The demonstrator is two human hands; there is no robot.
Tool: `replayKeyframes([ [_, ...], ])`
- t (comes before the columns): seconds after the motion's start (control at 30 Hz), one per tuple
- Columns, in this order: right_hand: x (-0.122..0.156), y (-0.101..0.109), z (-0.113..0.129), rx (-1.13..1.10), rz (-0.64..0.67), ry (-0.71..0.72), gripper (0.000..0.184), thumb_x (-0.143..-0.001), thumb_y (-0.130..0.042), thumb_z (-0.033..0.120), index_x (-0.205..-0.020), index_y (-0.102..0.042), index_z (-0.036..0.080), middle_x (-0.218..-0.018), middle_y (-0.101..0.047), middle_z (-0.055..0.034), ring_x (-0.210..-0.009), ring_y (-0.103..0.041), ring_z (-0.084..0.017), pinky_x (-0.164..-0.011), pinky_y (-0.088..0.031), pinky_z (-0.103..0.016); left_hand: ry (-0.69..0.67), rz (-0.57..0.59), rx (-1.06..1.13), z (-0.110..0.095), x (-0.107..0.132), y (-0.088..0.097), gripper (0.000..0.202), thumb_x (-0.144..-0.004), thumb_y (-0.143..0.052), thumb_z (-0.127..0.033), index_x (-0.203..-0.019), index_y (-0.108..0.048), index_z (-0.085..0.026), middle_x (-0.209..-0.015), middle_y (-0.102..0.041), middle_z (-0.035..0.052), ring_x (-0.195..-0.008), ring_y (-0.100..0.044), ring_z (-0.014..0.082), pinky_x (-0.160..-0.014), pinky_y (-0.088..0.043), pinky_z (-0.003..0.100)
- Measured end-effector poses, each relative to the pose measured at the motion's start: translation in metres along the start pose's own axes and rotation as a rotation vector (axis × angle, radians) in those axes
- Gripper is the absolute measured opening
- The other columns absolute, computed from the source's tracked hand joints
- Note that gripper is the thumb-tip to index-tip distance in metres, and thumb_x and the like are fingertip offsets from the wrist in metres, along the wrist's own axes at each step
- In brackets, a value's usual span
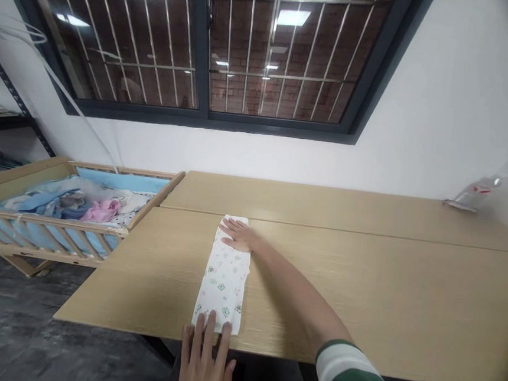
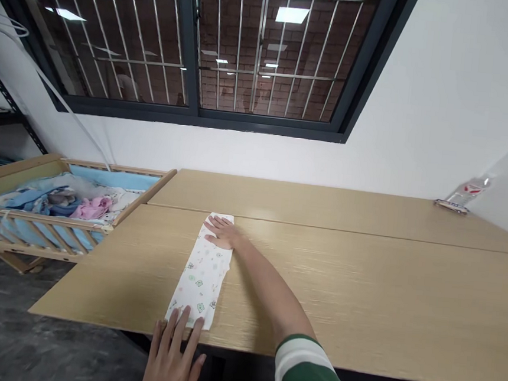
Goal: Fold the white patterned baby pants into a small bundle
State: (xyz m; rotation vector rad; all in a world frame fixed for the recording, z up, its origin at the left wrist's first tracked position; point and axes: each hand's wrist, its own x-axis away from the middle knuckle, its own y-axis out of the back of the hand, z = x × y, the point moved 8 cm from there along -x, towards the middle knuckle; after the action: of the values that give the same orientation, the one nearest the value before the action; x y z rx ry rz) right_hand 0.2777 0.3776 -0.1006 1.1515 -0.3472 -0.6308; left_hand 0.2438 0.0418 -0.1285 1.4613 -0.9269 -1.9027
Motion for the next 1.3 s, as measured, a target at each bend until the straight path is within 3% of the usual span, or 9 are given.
replayKeyframes([
  [0.17,-0.012,0.004,-0.016,0.040,-0.009,-0.021,0.065,-0.102,-0.044,0.054,-0.159,-0.036,0.024,-0.167,-0.026,-0.0060,-0.157,-0.021,-0.024,-0.128,-0.011,-0.042,0.007,0.008,0.037,-0.001,-0.001,0.002,0.066,-0.089,-0.065,-0.043,-0.149,-0.049,-0.022,-0.151,-0.052,0.0191,-0.136,-0.049,0.0436,-0.103,-0.046,0.063],
  [0.3,-0.020,0.007,-0.018,0.096,-0.032,-0.057,0.060,-0.103,-0.041,0.046,-0.159,-0.037,0.023,-0.166,-0.031,-0.0058,-0.156,-0.023,-0.021,-0.128,-0.009,-0.040,0.064,0.020,0.072,0.000,-0.005,0.006,0.061,-0.088,-0.066,-0.032,-0.147,-0.052,-0.023,-0.152,-0.051,0.0184,-0.139,-0.046,0.0437,-0.108,-0.040,0.067],
  [0.43,-0.019,0.030,-0.011,0.122,-0.149,-0.094,0.062,-0.101,-0.045,0.036,-0.159,-0.034,0.017,-0.167,-0.028,-0.0115,-0.157,-0.020,-0.024,-0.128,-0.010,-0.043,0.040,-0.003,0.132,0.006,-0.011,0.015,0.056,-0.090,-0.062,-0.028,-0.145,-0.053,-0.022,-0.150,-0.054,0.0174,-0.137,-0.049,0.0421,-0.110,-0.037,0.070],
  [0.57,0.011,0.062,0.017,0.060,-0.288,-0.111,0.065,-0.100,-0.046,0.031,-0.160,-0.028,0.012,-0.169,-0.023,-0.0151,-0.158,-0.016,-0.028,-0.128,-0.016,-0.046,-0.003,-0.009,0.265,0.028,-0.018,0.019,0.051,-0.096,-0.055,-0.028,-0.145,-0.051,-0.017,-0.145,-0.059,0.0147,-0.137,-0.051,0.0330,-0.114,-0.043,0.059],
  [0.67,0.057,0.069,0.059,-0.079,-0.301,-0.068,0.054,-0.102,-0.047,0.034,-0.152,-0.043,0.016,-0.156,-0.048,-0.0150,-0.146,-0.042,-0.029,-0.120,-0.033,-0.047,-0.036,0.002,0.383,0.049,-0.023,0.019,0.043,-0.098,-0.052,-0.023,-0.140,-0.054,-0.019,-0.140,-0.063,0.0115,-0.136,-0.053,0.0260,-0.116,-0.046,0.049],
  [0.77,0.107,0.052,0.110,-0.302,-0.129,0.014,0.036,-0.104,-0.046,0.040,-0.127,-0.067,0.023,-0.124,-0.073,-0.0082,-0.113,-0.067,-0.024,-0.100,-0.051,-0.039,-0.083,0.040,0.440,0.062,-0.027,0.015,0.038,-0.099,-0.051,-0.023,-0.136,-0.057,-0.022,-0.136,-0.066,0.0094,-0.131,-0.058,0.0233,-0.115,-0.048,0.047],
  [0.9,0.166,0.024,0.158,-0.321,0.036,0.096,0.034,-0.103,-0.049,0.042,-0.120,-0.072,0.024,-0.115,-0.076,-0.0076,-0.105,-0.070,-0.023,-0.092,-0.053,-0.034,-0.148,0.069,0.426,0.065,-0.026,0.008,0.033,-0.100,-0.053,-0.027,-0.132,-0.060,-0.023,-0.134,-0.067,0.0088,-0.126,-0.062,0.0235,-0.112,-0.050,0.048],
  [1.13,0.221,-0.014,0.161,-0.121,-0.100,0.037,0.040,-0.090,-0.072,0.042,-0.127,-0.066,0.028,-0.130,-0.068,-0.0096,-0.123,-0.062,-0.029,-0.107,-0.048,-0.040,-0.264,-0.066,0.390,0.057,-0.017,0.015,0.034,-0.099,-0.053,-0.020,-0.132,-0.061,-0.022,-0.126,-0.071,0.0071,-0.116,-0.067,0.0204,-0.099,-0.058,0.037],
  [1.3,0.242,-0.034,0.174,0.021,-0.201,0.072,0.031,-0.095,-0.052,0.016,-0.123,-0.063,0.026,-0.119,-0.069,-0.0108,-0.113,-0.062,-0.028,-0.099,-0.051,-0.044,-0.329,-0.158,0.437,0.053,-0.018,0.041,0.040,-0.095,-0.041,-0.003,-0.120,-0.066,-0.022,-0.111,-0.076,0.0030,-0.099,-0.070,0.0156,-0.096,-0.055,0.033],
])
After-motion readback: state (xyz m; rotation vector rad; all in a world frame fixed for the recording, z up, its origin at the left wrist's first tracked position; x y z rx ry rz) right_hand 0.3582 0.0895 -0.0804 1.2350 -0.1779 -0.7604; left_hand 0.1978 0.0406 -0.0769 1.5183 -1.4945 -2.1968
